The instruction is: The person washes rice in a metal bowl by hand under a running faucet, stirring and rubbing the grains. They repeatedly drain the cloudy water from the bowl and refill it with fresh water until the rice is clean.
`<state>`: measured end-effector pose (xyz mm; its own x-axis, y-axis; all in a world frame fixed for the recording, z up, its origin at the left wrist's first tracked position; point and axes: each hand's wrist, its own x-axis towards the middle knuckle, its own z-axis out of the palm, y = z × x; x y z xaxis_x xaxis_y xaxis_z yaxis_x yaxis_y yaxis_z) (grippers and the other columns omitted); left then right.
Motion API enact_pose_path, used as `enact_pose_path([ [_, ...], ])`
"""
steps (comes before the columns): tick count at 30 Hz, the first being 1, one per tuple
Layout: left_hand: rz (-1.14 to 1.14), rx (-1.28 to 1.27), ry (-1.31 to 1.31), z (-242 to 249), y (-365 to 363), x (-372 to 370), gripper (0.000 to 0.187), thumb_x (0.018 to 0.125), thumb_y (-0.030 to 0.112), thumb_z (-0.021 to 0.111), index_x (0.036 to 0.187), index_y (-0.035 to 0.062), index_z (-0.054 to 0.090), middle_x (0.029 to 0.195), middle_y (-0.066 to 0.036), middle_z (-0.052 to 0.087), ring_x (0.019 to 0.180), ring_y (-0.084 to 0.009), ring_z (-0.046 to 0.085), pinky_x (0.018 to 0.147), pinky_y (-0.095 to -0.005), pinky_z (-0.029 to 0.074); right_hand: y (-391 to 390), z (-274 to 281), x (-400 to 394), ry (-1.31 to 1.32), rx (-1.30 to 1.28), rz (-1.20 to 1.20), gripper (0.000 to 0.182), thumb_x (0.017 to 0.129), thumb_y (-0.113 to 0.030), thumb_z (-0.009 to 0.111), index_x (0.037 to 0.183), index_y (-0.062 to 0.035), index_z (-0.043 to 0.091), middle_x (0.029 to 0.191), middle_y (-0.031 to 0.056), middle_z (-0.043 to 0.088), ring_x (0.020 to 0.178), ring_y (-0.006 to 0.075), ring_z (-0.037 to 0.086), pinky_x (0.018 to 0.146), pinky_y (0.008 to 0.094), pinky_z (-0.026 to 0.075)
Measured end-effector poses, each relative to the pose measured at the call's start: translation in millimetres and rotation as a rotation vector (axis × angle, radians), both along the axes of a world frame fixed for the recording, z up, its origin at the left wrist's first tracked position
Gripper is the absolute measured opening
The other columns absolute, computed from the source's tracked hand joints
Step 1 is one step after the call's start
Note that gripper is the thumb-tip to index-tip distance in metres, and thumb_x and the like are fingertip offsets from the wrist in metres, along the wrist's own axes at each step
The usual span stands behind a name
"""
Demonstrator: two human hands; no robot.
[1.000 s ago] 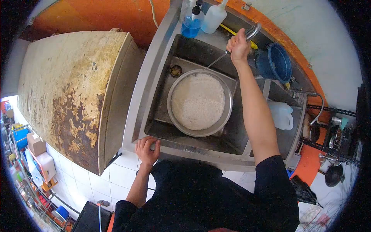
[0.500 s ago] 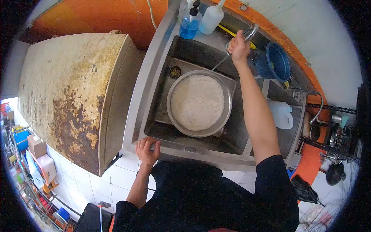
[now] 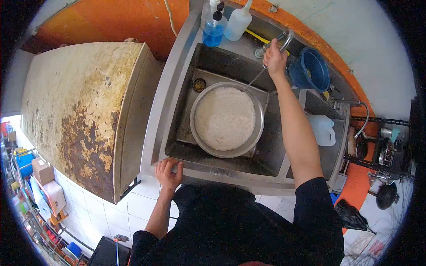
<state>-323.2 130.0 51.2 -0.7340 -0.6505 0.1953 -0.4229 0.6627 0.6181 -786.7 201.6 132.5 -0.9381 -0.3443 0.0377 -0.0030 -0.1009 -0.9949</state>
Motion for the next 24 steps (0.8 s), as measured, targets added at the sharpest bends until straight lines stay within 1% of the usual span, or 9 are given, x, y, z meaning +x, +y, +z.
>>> enact_pose_path([
  [8,0.004,-0.004,-0.007,0.7,1.3,1.1,0.010,0.070,0.015,0.068,0.074,0.0127,0.060,0.082,-0.003,0.060,0.076,-0.0225,0.055,0.068,-0.0345,0.041,19.4,3.4,-0.2,0.012,0.041,0.015,0.047,0.089,-0.042,0.048,0.055,-0.0146,0.031,0.044,-0.0033,0.027,0.033,0.0083,0.025,0.033,0.0251,0.019],
  [17,0.002,0.003,0.024,-5.1,1.9,5.1,0.010,0.070,0.016,0.068,0.076,0.0124,0.061,0.083,-0.003,0.060,0.077,-0.0233,0.055,0.070,-0.0351,0.041,31.9,11.9,2.7,-0.080,0.080,0.008,0.043,0.089,-0.041,0.049,0.059,-0.0155,0.033,0.044,-0.0041,0.027,0.033,0.0073,0.025,0.032,0.0244,0.019],
  [24,0.006,-0.012,0.029,-3.2,2.3,4.9,0.011,0.069,0.016,0.069,0.076,0.0126,0.061,0.083,-0.002,0.060,0.077,-0.0228,0.055,0.069,-0.0350,0.041,40.0,19.9,7.3,-0.097,0.115,0.045,0.044,0.088,-0.043,0.049,0.058,-0.0157,0.032,0.043,-0.0044,0.027,0.033,0.0072,0.026,0.032,0.0245,0.019],
])
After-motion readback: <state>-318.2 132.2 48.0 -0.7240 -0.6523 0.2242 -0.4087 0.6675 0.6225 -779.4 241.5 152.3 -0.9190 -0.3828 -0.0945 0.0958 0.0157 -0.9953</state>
